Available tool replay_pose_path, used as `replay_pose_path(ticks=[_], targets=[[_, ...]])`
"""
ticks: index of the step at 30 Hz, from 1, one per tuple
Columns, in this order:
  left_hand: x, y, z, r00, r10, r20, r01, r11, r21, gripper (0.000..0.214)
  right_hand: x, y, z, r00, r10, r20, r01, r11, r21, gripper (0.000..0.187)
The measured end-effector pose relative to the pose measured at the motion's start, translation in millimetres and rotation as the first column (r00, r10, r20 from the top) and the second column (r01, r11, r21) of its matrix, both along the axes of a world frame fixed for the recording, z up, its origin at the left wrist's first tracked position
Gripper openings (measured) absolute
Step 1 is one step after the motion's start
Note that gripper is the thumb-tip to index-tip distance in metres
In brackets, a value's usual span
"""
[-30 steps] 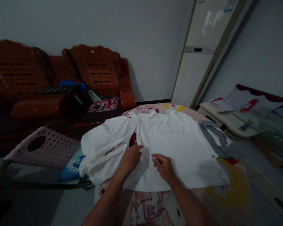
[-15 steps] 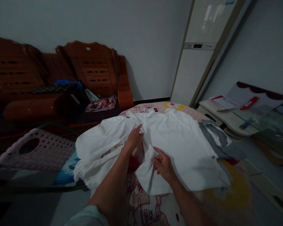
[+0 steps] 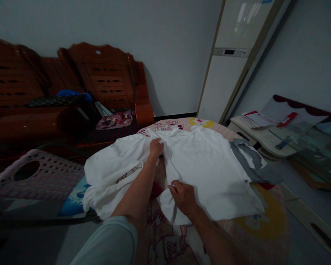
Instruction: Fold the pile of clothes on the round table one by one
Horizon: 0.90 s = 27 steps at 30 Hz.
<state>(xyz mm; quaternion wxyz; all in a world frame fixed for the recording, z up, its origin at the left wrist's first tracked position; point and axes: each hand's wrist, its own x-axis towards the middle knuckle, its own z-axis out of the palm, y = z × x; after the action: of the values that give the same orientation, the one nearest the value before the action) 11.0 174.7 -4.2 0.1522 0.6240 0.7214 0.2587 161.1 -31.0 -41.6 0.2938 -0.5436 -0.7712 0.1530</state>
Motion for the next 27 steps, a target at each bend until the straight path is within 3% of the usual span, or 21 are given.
replay_pose_path(ticks=[4, 7, 9, 11, 13, 14, 17, 19, 24, 27], targets=[[2.2, 4.1, 6.9, 1.000, -0.006, 0.014, 0.006, 0.999, 0.051, 0.042, 10.4, 3.0, 2.1, 0.973, -0.080, -0.215, 0.080, 0.997, -0.007, 0.043], [15.2, 4.9, 15.7, 0.997, -0.083, -0.005, 0.083, 0.989, 0.123, 0.043, 25.8, 7.7, 4.6, 0.922, -0.123, -0.368, 0.079, 0.988, -0.134, 0.046], [30.2, 6.2, 20.0, 0.986, -0.157, -0.050, 0.162, 0.977, 0.139, 0.043, 37.1, 11.0, 4.2, 0.858, -0.185, -0.479, 0.014, 0.941, -0.338, 0.041], [47.8, 8.2, 20.4, 0.965, -0.238, -0.110, 0.250, 0.962, 0.112, 0.045, 47.2, 13.7, 2.3, 0.771, -0.272, -0.575, -0.088, 0.849, -0.520, 0.035], [64.6, 9.6, 16.4, 0.933, -0.323, -0.155, 0.335, 0.940, 0.058, 0.045, 54.7, 15.5, -0.1, 0.704, -0.343, -0.622, -0.132, 0.797, -0.589, 0.035], [71.6, 9.9, 13.2, 0.916, -0.364, -0.166, 0.374, 0.927, 0.030, 0.044, 57.5, 16.1, -1.0, 0.691, -0.361, -0.626, -0.105, 0.807, -0.581, 0.035], [83.3, 9.5, 3.5, 0.876, -0.450, -0.173, 0.453, 0.891, -0.023, 0.038, 62.5, 17.4, -1.6, 0.736, -0.381, -0.560, 0.071, 0.866, -0.495, 0.041], [83.7, 10.2, 0.6, 0.865, -0.468, -0.181, 0.471, 0.882, -0.028, 0.040, 65.2, 17.9, 0.1, 0.777, -0.357, -0.518, 0.097, 0.882, -0.462, 0.044], [75.9, 20.2, 5.6, 0.858, -0.467, -0.215, 0.483, 0.876, 0.023, 0.051, 79.5, 18.2, 6.5, 0.770, -0.237, -0.592, -0.169, 0.819, -0.548, 0.037], [75.9, 26.0, 3.2, 0.809, -0.511, -0.291, 0.536, 0.844, 0.010, 0.052, 91.6, 18.6, 5.5, 0.782, -0.219, -0.584, -0.195, 0.804, -0.562, 0.033]])
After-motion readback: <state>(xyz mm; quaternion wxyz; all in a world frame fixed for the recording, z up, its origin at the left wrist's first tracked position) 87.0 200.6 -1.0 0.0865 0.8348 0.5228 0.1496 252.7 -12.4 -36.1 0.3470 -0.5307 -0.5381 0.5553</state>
